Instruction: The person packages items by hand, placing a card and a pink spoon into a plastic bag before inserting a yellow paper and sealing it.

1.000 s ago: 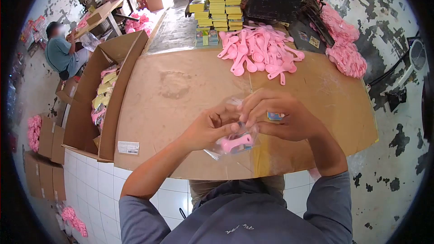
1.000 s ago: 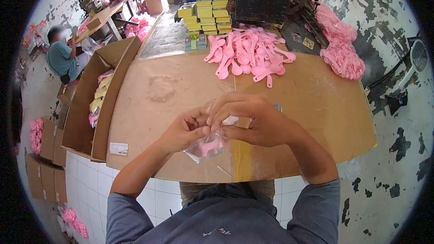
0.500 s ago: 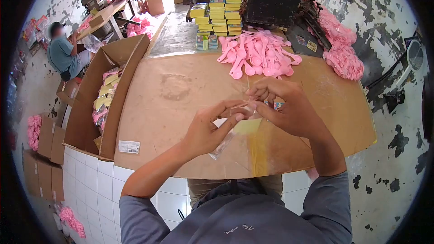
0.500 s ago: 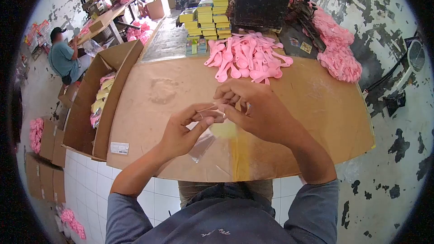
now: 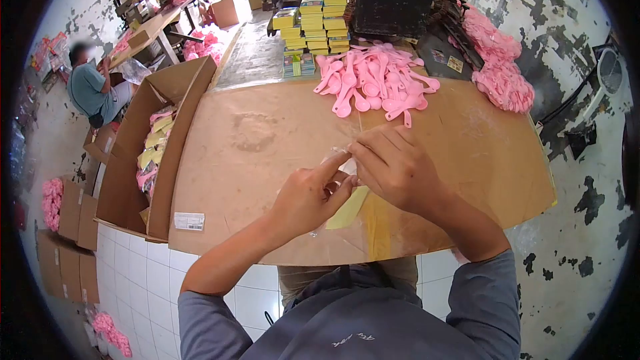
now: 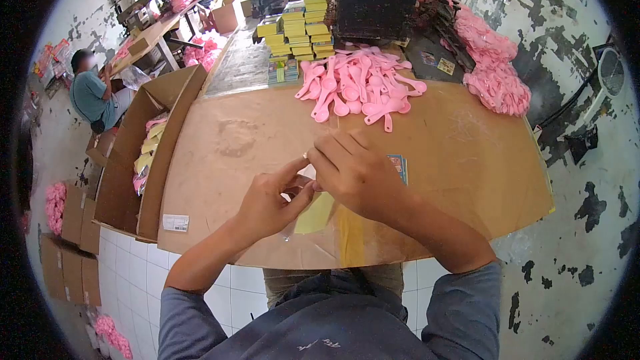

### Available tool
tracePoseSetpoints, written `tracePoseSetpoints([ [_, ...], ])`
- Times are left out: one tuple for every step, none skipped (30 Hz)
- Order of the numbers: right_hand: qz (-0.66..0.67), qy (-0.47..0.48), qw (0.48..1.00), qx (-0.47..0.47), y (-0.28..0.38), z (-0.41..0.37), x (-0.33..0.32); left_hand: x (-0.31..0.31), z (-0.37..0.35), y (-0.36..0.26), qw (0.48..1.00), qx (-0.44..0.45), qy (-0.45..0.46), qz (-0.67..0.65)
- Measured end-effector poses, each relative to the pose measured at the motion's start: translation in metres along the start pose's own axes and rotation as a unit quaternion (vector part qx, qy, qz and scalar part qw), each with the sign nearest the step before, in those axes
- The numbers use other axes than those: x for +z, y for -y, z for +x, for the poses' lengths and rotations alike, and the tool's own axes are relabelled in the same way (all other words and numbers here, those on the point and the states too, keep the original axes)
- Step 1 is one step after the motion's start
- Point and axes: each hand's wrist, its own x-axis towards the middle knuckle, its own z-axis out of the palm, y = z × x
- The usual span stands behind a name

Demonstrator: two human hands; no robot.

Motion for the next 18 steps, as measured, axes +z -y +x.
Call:
tracePoseSetpoints([
  [-0.008, 0.013, 1.0, 0.002, -0.001, -0.002, 0.001, 0.001, 0.001, 0.001, 1.0, 0.002, 0.005, 0.018],
  [-0.015, 0.027, 1.0, 0.004, -0.003, -0.004, 0.003, 0.0, 0.002, -0.001, 0.998, 0.008, 0.02, 0.054],
  [-0.023, 0.04, 0.999, 0.006, -0.004, -0.006, 0.004, 0.0, 0.002, -0.004, 0.995, 0.014, 0.036, 0.09],
  [0.001, 0.034, 0.999, 0.029, -0.007, -0.007, 0.005, -0.001, 0.003, -0.006, 0.991, 0.02, 0.053, 0.125],
  [0.024, 0.027, 0.998, 0.053, -0.013, -0.006, 0.006, -0.002, 0.004, -0.007, 0.99, 0.025, 0.057, 0.125],
  [0.045, 0.02, 0.996, 0.079, -0.019, -0.005, 0.005, -0.004, 0.006, -0.006, 0.99, 0.03, 0.062, 0.124],
  [0.119, 0.024, 0.981, 0.152, -0.026, -0.006, 0.0, -0.005, 0.008, -0.004, 0.99, 0.036, 0.07, 0.121],
  [0.19, 0.028, 0.955, 0.226, -0.034, -0.01, -0.011, -0.007, 0.008, -0.001, 0.994, 0.01, 0.08, 0.067],
  [0.256, 0.028, 0.92, 0.296, -0.042, -0.016, -0.025, -0.013, 0.011, 0.004, 0.996, -0.013, 0.089, 0.014],
  [0.372, 0.051, 0.863, 0.338, -0.052, -0.026, -0.043, -0.017, 0.015, 0.009, 0.994, -0.035, 0.095, -0.038],
  [0.484, 0.072, 0.789, 0.372, -0.064, -0.041, -0.063, -0.017, 0.016, 0.015, 0.989, -0.049, 0.086, -0.111],
  [0.532, 0.072, 0.757, 0.372, -0.08, -0.068, -0.082, -0.017, 0.015, 0.023, 0.978, -0.065, 0.076, -0.181],
  [0.579, 0.071, 0.723, 0.369, -0.099, -0.098, -0.1, -0.017, 0.014, 0.028, 0.963, -0.083, 0.065, -0.249],
  [0.626, -0.013, 0.696, 0.352, -0.116, -0.127, -0.114, -0.02, 0.014, 0.024, 0.953, -0.1, 0.062, -0.279],
  [0.666, -0.095, 0.662, 0.331, -0.133, -0.153, -0.124, -0.019, 0.013, 0.026, 0.949, -0.098, 0.055, -0.295],
  [0.697, -0.127, 0.633, 0.311, -0.154, -0.171, -0.132, -0.018, 0.013, 0.029, 0.944, -0.096, 0.048, -0.312],
  [0.726, -0.158, 0.603, 0.29, -0.175, -0.189, -0.137, -0.016, 0.012, 0.031, 0.939, -0.095, 0.041, -0.329],
  [0.471, -0.055, 0.8, 0.366, -0.196, -0.228, -0.133, -0.015, 0.011, 0.031, 0.938, -0.107, 0.037, -0.327],
])
